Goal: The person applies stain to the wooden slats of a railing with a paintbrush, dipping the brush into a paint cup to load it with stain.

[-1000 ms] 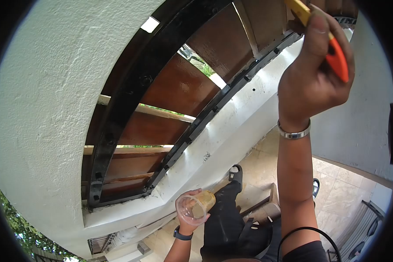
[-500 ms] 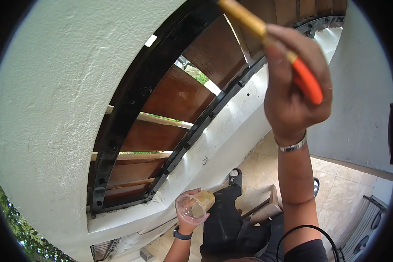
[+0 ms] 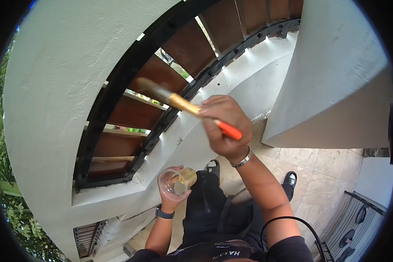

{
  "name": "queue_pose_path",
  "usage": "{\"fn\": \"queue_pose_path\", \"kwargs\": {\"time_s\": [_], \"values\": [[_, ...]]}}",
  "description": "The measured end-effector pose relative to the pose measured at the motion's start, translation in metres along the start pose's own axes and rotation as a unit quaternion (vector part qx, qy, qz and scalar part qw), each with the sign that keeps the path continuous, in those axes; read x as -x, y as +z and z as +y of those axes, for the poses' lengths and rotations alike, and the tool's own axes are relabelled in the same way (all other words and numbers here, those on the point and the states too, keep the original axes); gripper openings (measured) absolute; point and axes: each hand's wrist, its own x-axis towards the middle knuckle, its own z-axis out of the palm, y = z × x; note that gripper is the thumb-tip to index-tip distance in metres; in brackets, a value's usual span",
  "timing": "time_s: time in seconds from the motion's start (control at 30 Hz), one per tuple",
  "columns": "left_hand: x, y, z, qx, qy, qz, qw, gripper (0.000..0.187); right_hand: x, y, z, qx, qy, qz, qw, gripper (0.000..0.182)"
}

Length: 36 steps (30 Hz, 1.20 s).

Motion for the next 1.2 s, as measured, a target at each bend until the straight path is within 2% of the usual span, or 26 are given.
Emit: {"fn": "queue_pose_path", "kwargs": {"time_s": [0.07,0.1,0.17,0.2,0.27,0.37,0.4,0.43,0.6,0.63,0.67,0.7,0.77,0.83,0.9,1.0,1.03,1.1,1.13,1.2], "values": [[0.002,0.003,0.012,0.018,0.007,-0.009,1.0,0.083,0.031,-0.009,0.015,0.017,0.119,0.101,0.988,0.014],[0.0,0.002,0.017,0.017,0.012,-0.006,1.0,0.083,0.031,-0.009,0.022,0.013,0.115,0.101,0.988,0.014],[0.002,-0.007,0.029,-0.177,0.07,-0.088,0.978,0.083,0.024,-0.005,0.042,-0.031,0.216,0.179,0.959,0.014],[0.005,-0.006,0.031,-0.181,0.071,-0.089,0.977,0.083,0.02,-0.004,0.054,-0.034,0.216,0.183,0.959,0.014],[0.014,-0.003,0.03,-0.032,0.003,-0.015,0.999,0.083,0.009,-0.001,0.078,0.022,0.197,0.19,0.961,0.016],[0.021,-0.008,0.035,-0.027,0.014,-0.004,1.0,0.083,-0.006,-0.011,0.096,0.027,0.21,0.301,0.93,0.022],[0.024,-0.011,0.036,-0.029,0.012,-0.005,0.999,0.083,-0.015,-0.007,0.084,-0.008,0.204,0.335,0.92,0.024],[0.026,-0.014,0.036,-0.051,0.016,-0.014,0.998,0.086,-0.013,-0.005,0.084,-0.007,0.206,0.337,0.919,0.024],[0.022,-0.017,0.064,-0.071,0.006,-0.034,0.997,0.09,0.049,0.009,0.083,0.045,0.322,0.324,0.888,0.024],[0.015,-0.017,0.079,-0.149,0.025,-0.063,0.986,0.087,0.056,0.008,0.083,0.043,0.362,0.333,0.87,0.024],[0.01,-0.018,0.091,-0.226,0.044,-0.091,0.969,0.084,0.06,0.004,0.086,0.045,0.364,0.336,0.868,0.024],[0.01,-0.018,0.095,-0.227,0.041,-0.096,0.968,0.084,0.06,0.0,0.083,0.092,0.362,0.331,0.867,0.024],[0.009,-0.015,0.1,-0.08,-0.006,-0.052,0.995,0.084,0.055,-0.002,0.08,0.14,0.361,0.326,0.863,0.024],[0.005,-0.017,0.11,-0.077,-0.012,-0.05,0.996,0.084,0.025,0.0,0.079,0.208,0.264,0.296,0.894,0.022],[0.002,-0.018,0.118,-0.075,-0.015,-0.044,0.996,0.084,0.003,0.002,0.084,0.191,0.281,0.283,0.897,0.02],[-0.003,-0.017,0.127,-0.061,0.009,-0.028,0.998,0.086,-0.031,-0.005,0.069,0.165,0.225,0.162,0.946,0.019],[-0.004,-0.017,0.131,-0.056,0.003,-0.023,0.998,0.086,-0.033,-0.009,0.074,0.165,0.223,0.162,0.947,0.019],[-0.005,-0.019,0.136,-0.051,-0.005,-0.019,0.999,0.086,-0.027,-0.021,0.089,0.22,0.195,0.091,0.951,0.018],[-0.006,-0.02,0.137,-0.05,-0.001,-0.012,0.999,0.085,-0.024,-0.028,0.094,0.239,0.244,0.055,0.938,0.017],[-0.008,-0.021,0.142,-0.046,0.005,-0.008,0.999,0.084,-0.013,-0.034,0.104,0.289,0.26,0.02,0.921,0.017]]}}
